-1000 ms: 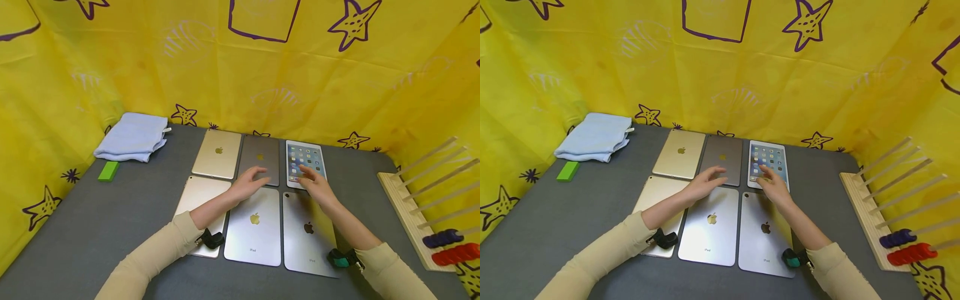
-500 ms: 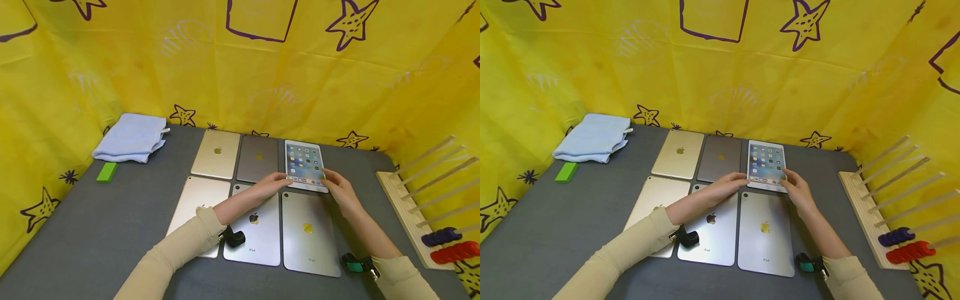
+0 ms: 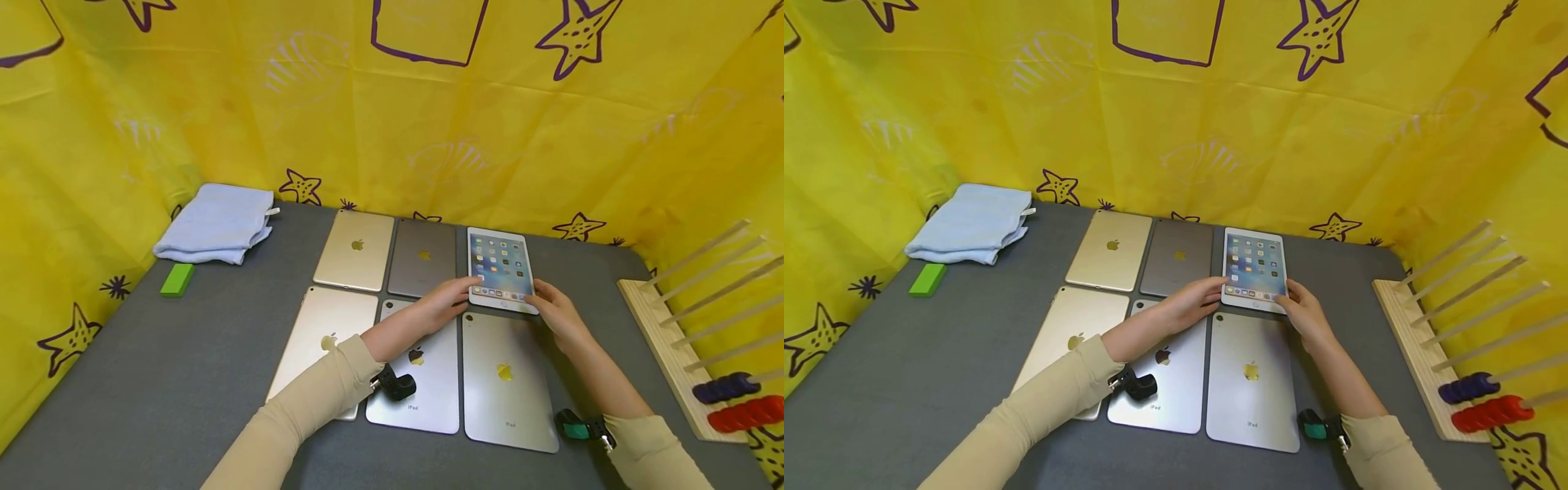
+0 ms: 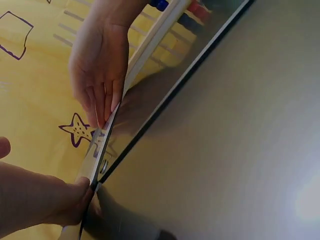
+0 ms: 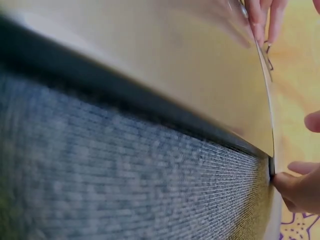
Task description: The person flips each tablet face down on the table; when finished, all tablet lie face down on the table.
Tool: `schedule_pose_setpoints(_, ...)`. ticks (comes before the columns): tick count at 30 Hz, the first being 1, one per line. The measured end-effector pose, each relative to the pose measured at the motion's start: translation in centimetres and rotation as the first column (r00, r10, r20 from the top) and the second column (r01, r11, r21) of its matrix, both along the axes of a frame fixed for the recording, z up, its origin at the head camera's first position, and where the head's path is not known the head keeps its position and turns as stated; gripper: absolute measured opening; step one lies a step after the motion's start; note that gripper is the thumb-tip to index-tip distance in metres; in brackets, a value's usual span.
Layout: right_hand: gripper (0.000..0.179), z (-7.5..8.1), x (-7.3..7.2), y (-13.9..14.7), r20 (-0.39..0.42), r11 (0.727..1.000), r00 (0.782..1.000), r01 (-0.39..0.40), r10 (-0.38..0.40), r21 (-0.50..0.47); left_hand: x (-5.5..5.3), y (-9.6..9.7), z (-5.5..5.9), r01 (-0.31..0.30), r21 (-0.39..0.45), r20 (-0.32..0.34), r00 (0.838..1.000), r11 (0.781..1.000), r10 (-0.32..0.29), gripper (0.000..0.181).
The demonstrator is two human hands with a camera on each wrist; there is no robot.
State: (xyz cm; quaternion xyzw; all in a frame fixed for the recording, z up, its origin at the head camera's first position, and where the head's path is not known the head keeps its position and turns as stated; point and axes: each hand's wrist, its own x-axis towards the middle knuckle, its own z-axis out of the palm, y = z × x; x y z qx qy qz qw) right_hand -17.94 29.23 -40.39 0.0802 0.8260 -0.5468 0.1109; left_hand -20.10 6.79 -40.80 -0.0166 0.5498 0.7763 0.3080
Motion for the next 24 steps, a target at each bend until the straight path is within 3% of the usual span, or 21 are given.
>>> schedule_pose_setpoints(4, 0.066, 0.04, 0.00, 0.04, 0.007, 1.000, 1.000, 0.005, -0.005, 0.017, 0.01, 0.25, 0.15, -0.036, 0.007, 0.011, 0.999, 0.999, 0.036, 0.066)
schedule_pose_setpoints(10, 0.066, 0.08, 0.05, 0.07, 0.019, 0.999, 1.000, 0.017, -0.018, 0.035, 0.26, 0.54, 0.52, -0.040, -0.019, 0.004, 0.999, 0.999, 0.040, 0.067)
schedule_pose_setpoints(18, 0.065, -0.07, -0.07, 0.11, -0.002, 0.999, 1.000, 0.006, -0.006, 0.054, 0.17, 0.84, 0.90, -0.108, -0.029, 0.033, 0.994, 0.994, 0.108, 0.067)
schedule_pose_setpoints(21, 0.064, -0.12, -0.16, 0.06, -0.005, 0.998, 1.000, -0.003, 0.003, 0.065, 0.06, 0.81, 0.69, -0.103, -0.043, 0.014, 0.994, 0.994, 0.104, 0.062)
schedule_pose_setpoints(24, 0.063, 0.08, -0.23, -0.02, 0.002, 0.998, 0.999, -0.034, 0.034, 0.059, 0.00, 0.66, 0.41, -0.103, -0.091, -0.046, 0.994, 0.991, 0.099, 0.057)
